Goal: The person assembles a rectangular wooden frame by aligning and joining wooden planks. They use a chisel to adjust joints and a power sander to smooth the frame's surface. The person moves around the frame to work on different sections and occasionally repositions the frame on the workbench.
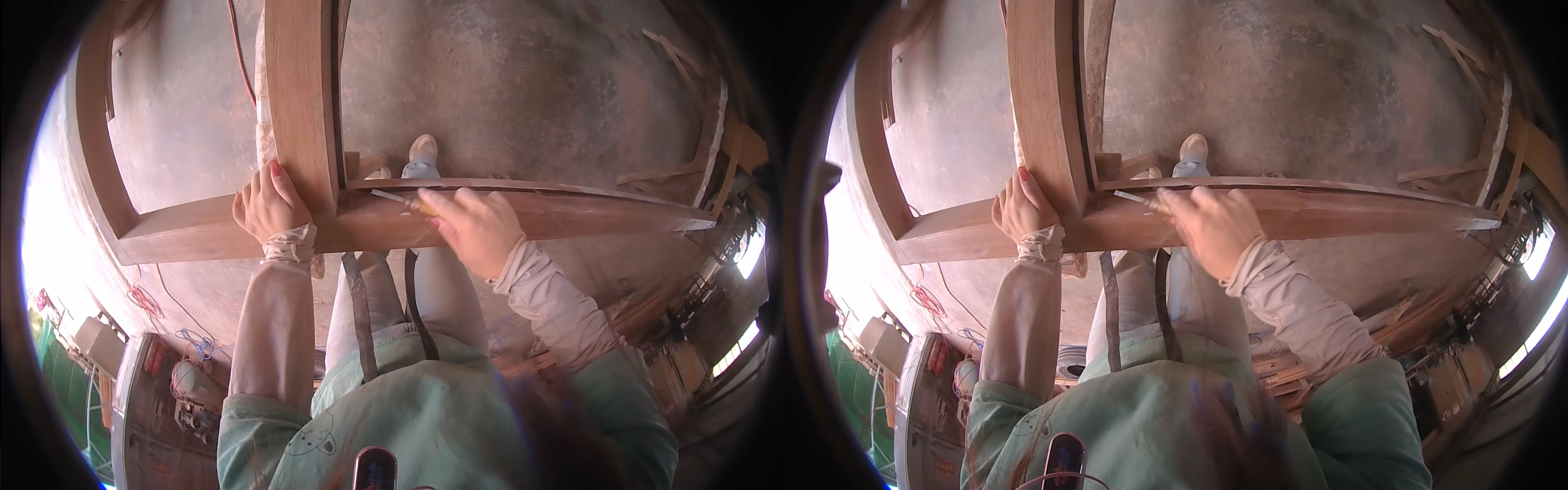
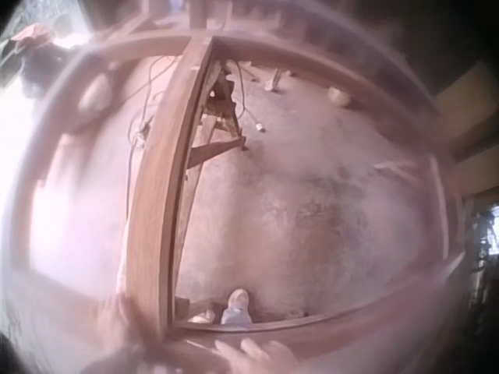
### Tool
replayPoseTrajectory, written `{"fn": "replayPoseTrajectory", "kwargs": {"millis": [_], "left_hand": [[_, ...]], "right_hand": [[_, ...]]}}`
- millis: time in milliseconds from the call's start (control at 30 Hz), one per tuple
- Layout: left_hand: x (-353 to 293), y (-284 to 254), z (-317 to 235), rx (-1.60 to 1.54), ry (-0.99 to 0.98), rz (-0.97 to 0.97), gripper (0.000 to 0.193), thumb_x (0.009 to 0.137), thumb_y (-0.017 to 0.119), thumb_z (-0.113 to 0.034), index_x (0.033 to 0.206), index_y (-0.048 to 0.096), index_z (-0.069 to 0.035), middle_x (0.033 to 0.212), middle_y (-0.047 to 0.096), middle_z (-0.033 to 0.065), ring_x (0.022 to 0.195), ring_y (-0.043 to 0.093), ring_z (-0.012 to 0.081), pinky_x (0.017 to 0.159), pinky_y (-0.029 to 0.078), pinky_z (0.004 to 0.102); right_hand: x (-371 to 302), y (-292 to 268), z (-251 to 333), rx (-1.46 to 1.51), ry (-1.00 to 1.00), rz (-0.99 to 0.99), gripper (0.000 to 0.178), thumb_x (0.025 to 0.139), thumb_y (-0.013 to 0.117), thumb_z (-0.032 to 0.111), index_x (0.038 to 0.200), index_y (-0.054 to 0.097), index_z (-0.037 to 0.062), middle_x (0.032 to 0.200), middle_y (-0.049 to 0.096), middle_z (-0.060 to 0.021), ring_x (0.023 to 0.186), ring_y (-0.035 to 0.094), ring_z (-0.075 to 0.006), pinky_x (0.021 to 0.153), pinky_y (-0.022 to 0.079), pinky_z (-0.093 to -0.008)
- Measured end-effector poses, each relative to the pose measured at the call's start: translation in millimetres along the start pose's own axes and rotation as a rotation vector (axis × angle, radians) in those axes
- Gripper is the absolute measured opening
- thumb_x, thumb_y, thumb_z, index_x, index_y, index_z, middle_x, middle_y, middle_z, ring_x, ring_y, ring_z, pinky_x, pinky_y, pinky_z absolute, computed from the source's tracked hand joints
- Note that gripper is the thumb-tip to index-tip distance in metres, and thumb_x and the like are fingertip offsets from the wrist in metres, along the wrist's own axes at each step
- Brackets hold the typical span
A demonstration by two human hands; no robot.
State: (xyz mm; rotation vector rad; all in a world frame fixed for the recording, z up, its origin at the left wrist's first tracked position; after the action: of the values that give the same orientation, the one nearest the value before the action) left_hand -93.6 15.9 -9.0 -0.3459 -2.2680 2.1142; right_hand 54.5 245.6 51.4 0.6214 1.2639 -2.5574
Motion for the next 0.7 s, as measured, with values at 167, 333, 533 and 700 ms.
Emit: {"fn": "replayPoseTrajectory", "kwargs": {"millis": [167,333,533,700], "left_hand": [[1,-5,-3,-0.032,0.015,-0.025,0.037,0.099,0.034,-0.035,0.105,0.066,-0.018,0.099,0.067,-0.0011,0.096,0.060,0.0195,0.097,0.032,0.0395],[0,-6,-3,-0.044,0.019,-0.043,0.033,0.099,0.036,-0.033,0.103,0.066,-0.019,0.097,0.067,-0.0026,0.096,0.059,0.0181,0.096,0.033,0.0388],[0,-9,-4,-0.054,0.026,-0.029,0.031,0.098,0.038,-0.033,0.105,0.066,-0.020,0.095,0.066,-0.0037,0.094,0.059,0.0177,0.095,0.032,0.0389],[1,-10,-5,-0.057,0.016,0.011,0.030,0.098,0.038,-0.032,0.106,0.065,-0.021,0.097,0.066,-0.0042,0.093,0.059,0.0174,0.095,0.032,0.0384]], "right_hand": [[23,10,17,0.249,0.008,0.303,0.037,0.086,0.059,0.018,0.123,0.060,0.0127,0.087,0.065,-0.0124,0.075,0.064,-0.0321,0.066,0.051,-0.0398],[46,-3,28,0.263,0.040,0.378,0.029,0.087,0.056,0.019,0.114,0.065,0.0128,0.092,0.069,-0.0140,0.081,0.067,-0.0317,0.072,0.053,-0.0391],[52,5,42,0.072,0.055,0.429,0.028,0.087,0.055,0.023,0.113,0.064,0.0158,0.088,0.069,-0.0124,0.079,0.066,-0.0330,0.069,0.051,-0.0449],[64,9,52,-0.024,0.027,0.450,0.018,0.085,0.055,0.021,0.100,0.063,0.0149,0.077,0.068,-0.0111,0.073,0.066,-0.0325,0.064,0.050,-0.0453]]}}
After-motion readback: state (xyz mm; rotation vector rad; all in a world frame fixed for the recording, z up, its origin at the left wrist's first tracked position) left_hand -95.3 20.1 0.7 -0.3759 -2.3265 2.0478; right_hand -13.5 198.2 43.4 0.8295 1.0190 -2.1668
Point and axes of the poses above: each hand's wrist, its own x-axis towards the middle knuckle, its own y-axis out of the palm, z = x × y, the point moved 6 cm from there along x, towards the middle knuckle
